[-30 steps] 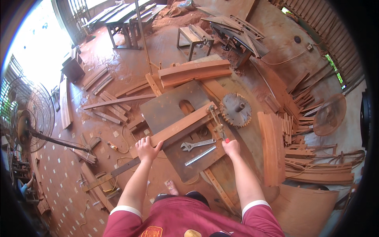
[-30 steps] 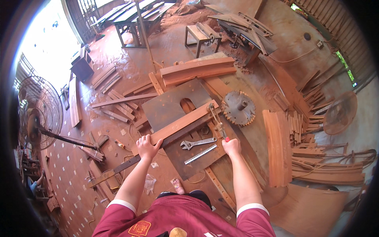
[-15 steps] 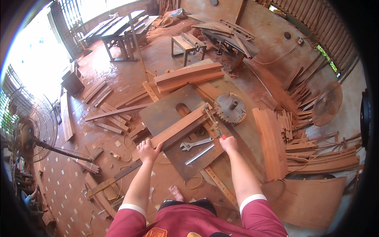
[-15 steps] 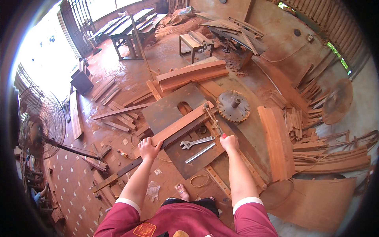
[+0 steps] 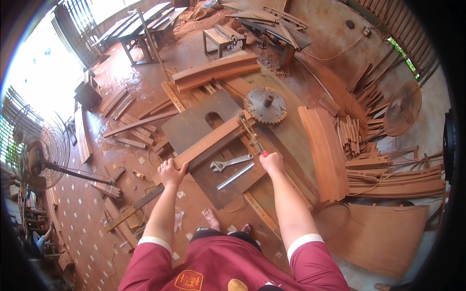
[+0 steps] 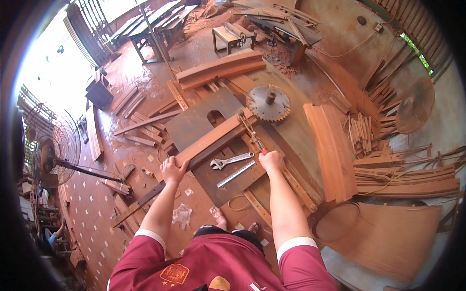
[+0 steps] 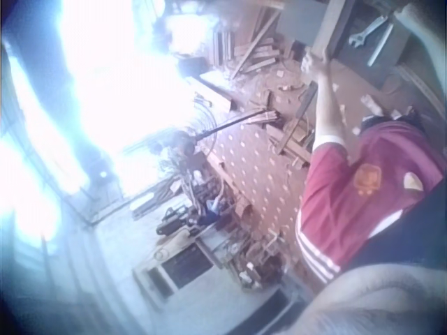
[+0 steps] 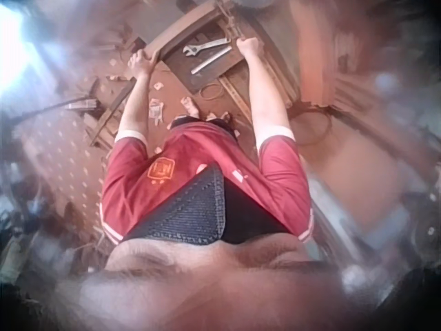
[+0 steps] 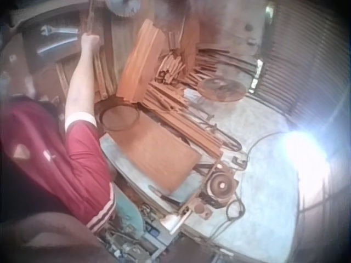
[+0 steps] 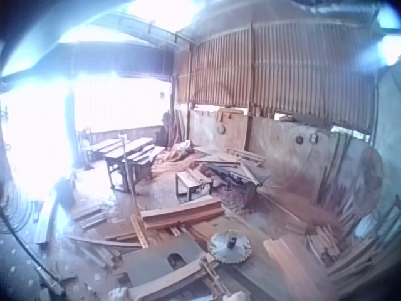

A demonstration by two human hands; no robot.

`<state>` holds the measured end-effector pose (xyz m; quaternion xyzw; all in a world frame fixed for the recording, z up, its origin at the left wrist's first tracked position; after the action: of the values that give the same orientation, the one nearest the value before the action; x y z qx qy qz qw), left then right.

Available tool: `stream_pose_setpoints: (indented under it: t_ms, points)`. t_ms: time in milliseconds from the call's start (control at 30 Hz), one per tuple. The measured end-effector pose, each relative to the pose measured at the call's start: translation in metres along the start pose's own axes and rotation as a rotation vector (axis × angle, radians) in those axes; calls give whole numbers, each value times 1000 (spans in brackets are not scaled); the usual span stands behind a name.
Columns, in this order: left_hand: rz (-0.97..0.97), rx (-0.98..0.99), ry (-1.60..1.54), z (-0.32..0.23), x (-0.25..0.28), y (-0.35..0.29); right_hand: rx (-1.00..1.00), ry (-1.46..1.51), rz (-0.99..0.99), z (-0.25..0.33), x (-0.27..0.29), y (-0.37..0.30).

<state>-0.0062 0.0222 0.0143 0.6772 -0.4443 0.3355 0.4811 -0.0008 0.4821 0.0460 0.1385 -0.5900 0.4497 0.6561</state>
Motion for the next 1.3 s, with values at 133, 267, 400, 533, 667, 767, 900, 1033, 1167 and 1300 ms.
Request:
stream_pose_setpoints:
  t_ms: [133, 267, 400, 533, 667, 767, 900, 1033, 1167, 1300]
  points:
    - [96, 47, 19, -18, 5, -22, 4, -10, 29, -27, 4, -9]
    - [112, 63, 21, -28, 10, -46, 22, 1, 44, -49, 7, -18]
    - [129, 78, 36, -38, 12, -68, 23, 22, 53, -77, 4, -21]
    - [145, 86, 48, -46, 15, -91, 48, 44, 62, -97, 11, -35]
    - [170, 87, 55, -61, 17, -109, 49, 60, 47, -122, 15, -42]
    - [146, 79, 24, -70, 21, -123, 42, 75, 61, -139, 18, -49]
    - [137, 86, 75, -72, 18, -145, 52, 90, 83, -153, 31, -63]
    - [185, 111, 85, -82, 18, -158, 55, 126, 89, -177, 23, -63]
    - [204, 113, 91, -89, 19, -170, 71, 135, 104, -192, 23, -66]
    - [206, 113, 87, -90, 16, -180, 78, 168, 92, -207, 22, -67]
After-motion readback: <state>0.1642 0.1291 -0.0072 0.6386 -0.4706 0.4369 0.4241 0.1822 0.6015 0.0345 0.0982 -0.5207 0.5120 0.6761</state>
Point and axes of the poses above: each hand's wrist, its own y-axis towards the middle knuckle, its own x-axis out of the back of the hand, z = x × y, the point moved 6 cm from there along y, towards the middle knuckle, and after that the axes turned 5 degrees about -y, right-handed, at the moved point
